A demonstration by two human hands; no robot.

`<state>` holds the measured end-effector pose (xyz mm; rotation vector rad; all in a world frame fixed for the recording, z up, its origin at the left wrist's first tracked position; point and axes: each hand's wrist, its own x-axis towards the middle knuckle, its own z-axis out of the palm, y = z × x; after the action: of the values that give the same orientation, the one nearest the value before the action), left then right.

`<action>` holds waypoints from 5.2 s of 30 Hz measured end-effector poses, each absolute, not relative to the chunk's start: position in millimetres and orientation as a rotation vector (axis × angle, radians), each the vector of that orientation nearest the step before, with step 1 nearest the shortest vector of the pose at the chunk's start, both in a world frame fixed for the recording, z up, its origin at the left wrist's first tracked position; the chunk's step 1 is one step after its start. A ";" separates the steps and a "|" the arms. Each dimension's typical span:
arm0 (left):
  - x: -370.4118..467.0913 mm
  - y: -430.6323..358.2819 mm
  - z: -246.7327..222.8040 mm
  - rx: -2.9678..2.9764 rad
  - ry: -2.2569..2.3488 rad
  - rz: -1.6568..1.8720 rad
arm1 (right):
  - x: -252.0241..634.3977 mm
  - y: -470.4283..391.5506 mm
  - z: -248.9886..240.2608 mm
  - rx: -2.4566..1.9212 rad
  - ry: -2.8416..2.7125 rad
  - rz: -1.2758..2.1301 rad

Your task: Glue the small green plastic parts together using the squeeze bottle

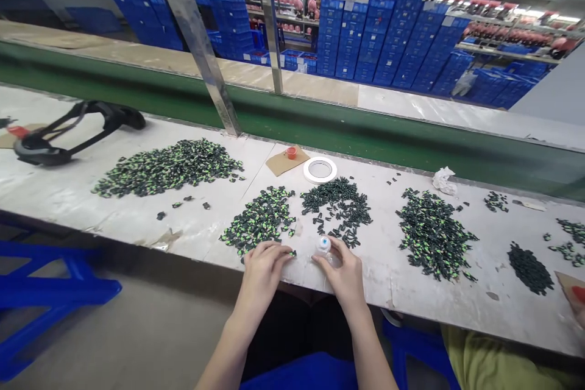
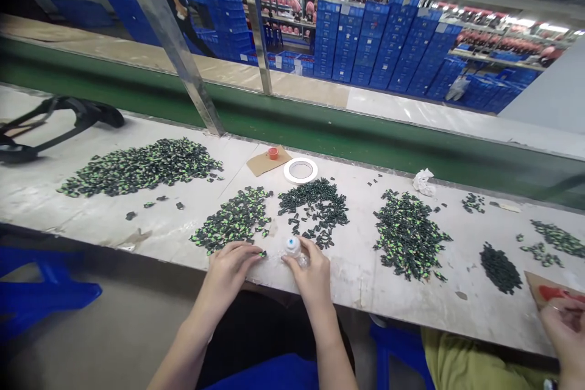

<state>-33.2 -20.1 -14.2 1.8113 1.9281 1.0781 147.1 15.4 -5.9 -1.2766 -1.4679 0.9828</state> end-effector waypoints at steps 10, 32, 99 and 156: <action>-33.4 -22.5 -2.2 1.582 1.835 1.163 | 187.8 37.1 13.2 -1.411 -1.720 0.477; -6.8 -36.7 31.0 1.667 1.634 1.481 | 181.3 28.7 27.8 -1.475 -1.311 0.557; 11.7 -27.0 48.5 1.785 1.415 1.205 | 168.2 -12.3 33.0 -1.079 -1.273 1.161; 6.4 3.1 9.5 1.852 1.762 1.032 | 180.2 20.6 -5.3 -1.209 -1.173 1.144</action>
<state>6.4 3.1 9.5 1.8517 1.7621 1.0320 180.2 20.6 -5.3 -1.2090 -1.1735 1.1441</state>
